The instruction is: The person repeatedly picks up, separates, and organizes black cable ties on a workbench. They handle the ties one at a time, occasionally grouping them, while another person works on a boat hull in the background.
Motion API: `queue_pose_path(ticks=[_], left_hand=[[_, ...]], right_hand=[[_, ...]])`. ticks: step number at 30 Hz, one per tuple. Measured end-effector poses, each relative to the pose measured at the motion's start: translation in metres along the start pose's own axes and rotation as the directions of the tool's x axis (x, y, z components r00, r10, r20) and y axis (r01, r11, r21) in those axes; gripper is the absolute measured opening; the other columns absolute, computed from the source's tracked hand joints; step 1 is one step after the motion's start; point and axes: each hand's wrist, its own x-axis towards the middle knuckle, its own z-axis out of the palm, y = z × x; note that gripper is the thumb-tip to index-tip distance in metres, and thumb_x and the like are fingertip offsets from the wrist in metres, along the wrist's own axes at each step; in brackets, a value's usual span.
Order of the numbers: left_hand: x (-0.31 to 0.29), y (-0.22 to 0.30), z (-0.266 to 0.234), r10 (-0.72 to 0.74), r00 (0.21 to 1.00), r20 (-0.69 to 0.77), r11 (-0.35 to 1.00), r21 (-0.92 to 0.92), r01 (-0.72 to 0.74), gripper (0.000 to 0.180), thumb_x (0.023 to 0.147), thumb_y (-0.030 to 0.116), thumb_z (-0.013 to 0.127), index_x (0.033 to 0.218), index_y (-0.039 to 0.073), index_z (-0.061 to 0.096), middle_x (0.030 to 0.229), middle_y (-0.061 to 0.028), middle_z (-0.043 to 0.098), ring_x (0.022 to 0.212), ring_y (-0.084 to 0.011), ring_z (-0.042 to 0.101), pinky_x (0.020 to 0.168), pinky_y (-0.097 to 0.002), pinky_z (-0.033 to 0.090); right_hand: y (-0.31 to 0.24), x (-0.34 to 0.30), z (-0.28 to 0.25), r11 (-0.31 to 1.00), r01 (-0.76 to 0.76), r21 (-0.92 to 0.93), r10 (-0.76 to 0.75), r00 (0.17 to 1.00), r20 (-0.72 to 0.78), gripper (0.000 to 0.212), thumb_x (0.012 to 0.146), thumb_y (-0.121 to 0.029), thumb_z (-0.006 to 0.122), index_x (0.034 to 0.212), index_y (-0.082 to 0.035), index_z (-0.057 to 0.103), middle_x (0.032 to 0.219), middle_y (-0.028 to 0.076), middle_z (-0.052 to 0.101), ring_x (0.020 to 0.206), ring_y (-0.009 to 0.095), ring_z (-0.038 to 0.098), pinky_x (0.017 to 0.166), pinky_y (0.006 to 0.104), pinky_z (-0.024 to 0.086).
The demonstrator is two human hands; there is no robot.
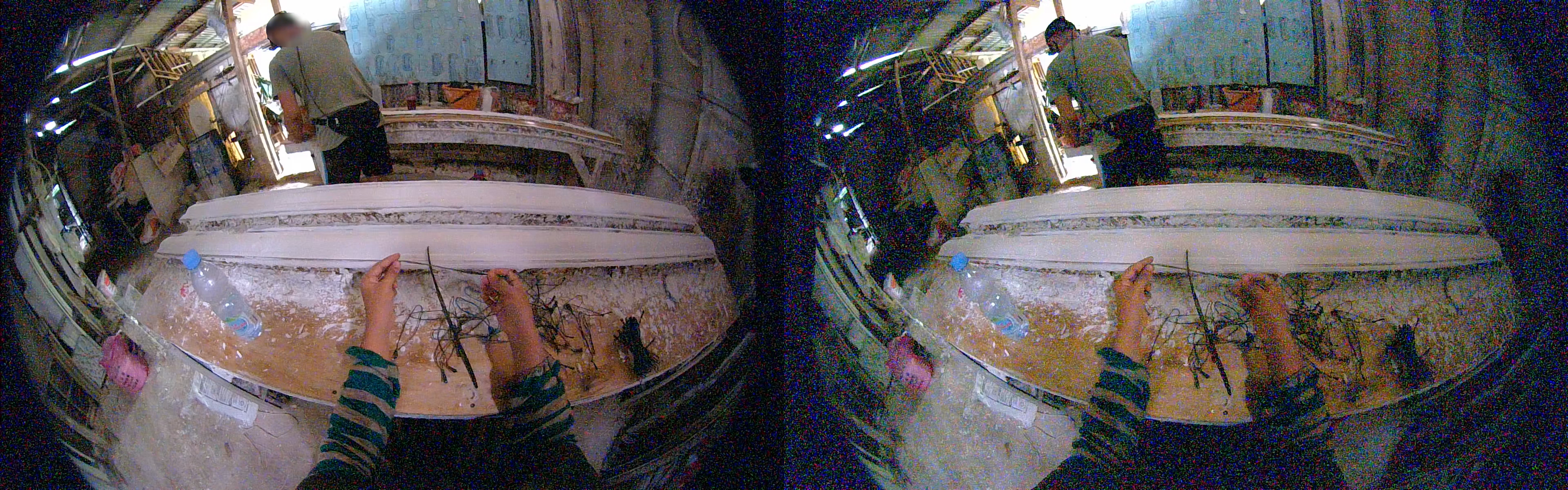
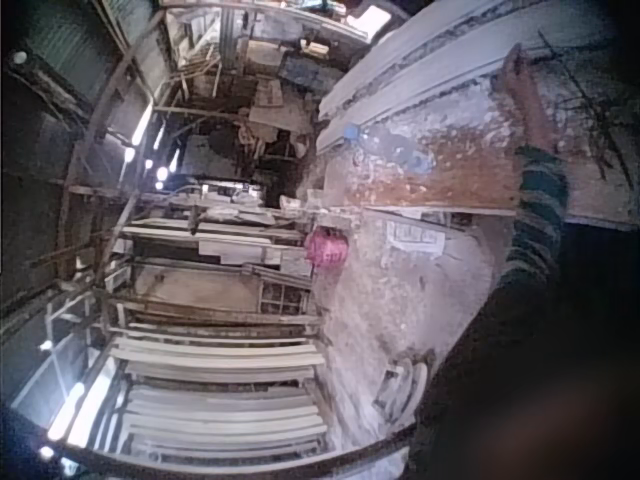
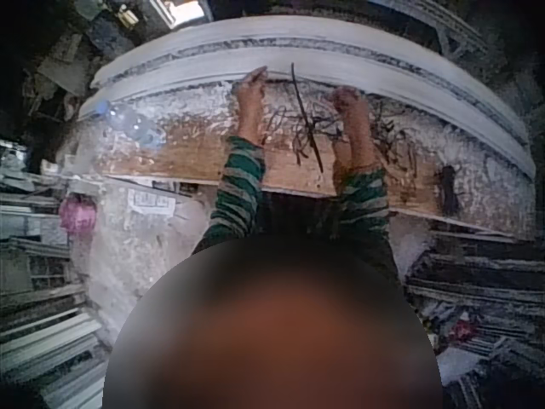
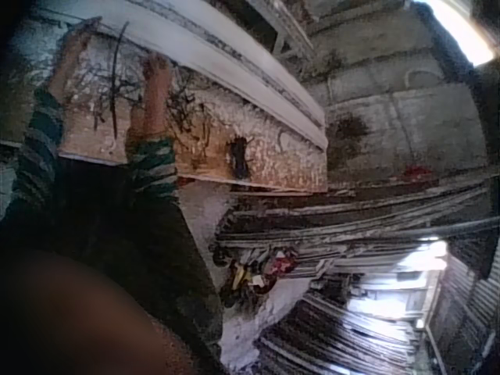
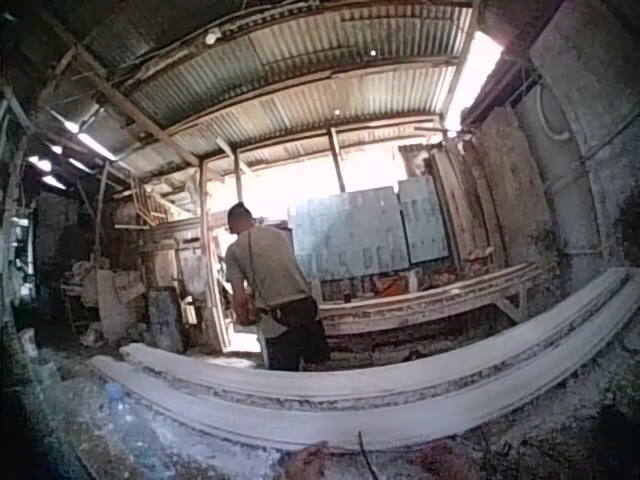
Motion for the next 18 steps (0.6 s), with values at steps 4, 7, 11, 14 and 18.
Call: queue_pose_path(ticks=[4,7,11,14,18], left_hand=[[-0.003,0.005,0.001,0.006,1.0,0.014,0.999,-0.054,-0.006,0.022,0.077,0.021,0.062,0.095,0.008,0.062,0.066,0.0053,0.053,0.047,-0.0023,0.035,0.04,-0.016,0.027],[-0.003,0.007,0.001,-0.031,0.999,0.04,0.995,-0.092,0.035,0.024,0.078,0.022,0.061,0.097,0.007,0.061,0.067,0.006,0.052,0.047,-0.0016,0.035,0.04,-0.0156,0.026],[-0.003,0.008,-0.002,-0.1,0.971,0.218,0.966,-0.213,0.147,0.027,0.08,0.019,0.057,0.103,0.006,0.057,0.066,0.0084,0.049,0.048,0.0,0.033,0.04,-0.0142,0.024],[-0.002,0.006,-0.003,-0.11,0.943,0.314,0.941,-0.272,0.2,0.031,0.078,0.023,0.06,0.104,0.005,0.057,0.069,0.0063,0.05,0.046,0.0004,0.03,0.038,-0.0143,0.023],[-0.001,0.002,-0.002,-0.107,0.937,0.334,0.938,-0.279,0.206,0.033,0.077,0.028,0.062,0.101,0.005,0.058,0.065,0.0055,0.048,0.045,0.0004,0.029,0.037,-0.0147,0.022]], right_hand=[[-0.001,0.004,-0.003,0.981,-0.033,0.193,0.012,0.994,0.109,0.008,0.08,-0.017,0.057,0.084,-0.013,0.052,0.081,0.001,0.057,0.073,0.013,0.055,0.063,0.0263,0.046],[-0.001,0.006,-0.004,0.956,0.008,0.292,-0.048,0.99,0.131,0.011,0.08,-0.019,0.056,0.087,-0.011,0.053,0.083,0.002,0.058,0.073,0.014,0.055,0.064,0.0273,0.047],[-0.015,-0.001,0.001,0.916,0.058,0.398,-0.077,0.996,0.032,0.021,0.08,-0.026,0.057,0.089,-0.008,0.055,0.085,0.004,0.059,0.074,0.015,0.056,0.065,0.0278,0.048],[-0.026,-0.007,0.004,0.881,0.089,0.465,-0.08,0.996,-0.039,0.025,0.079,-0.03,0.057,0.088,-0.007,0.056,0.086,0.005,0.059,0.075,0.016,0.056,0.066,0.0276,0.048],[-0.027,-0.003,0.001,0.84,0.123,0.528,-0.125,0.992,-0.031,0.023,0.08,-0.028,0.056,0.087,-0.006,0.057,0.086,0.006,0.06,0.078,0.017,0.056,0.067,0.0274,0.048]])
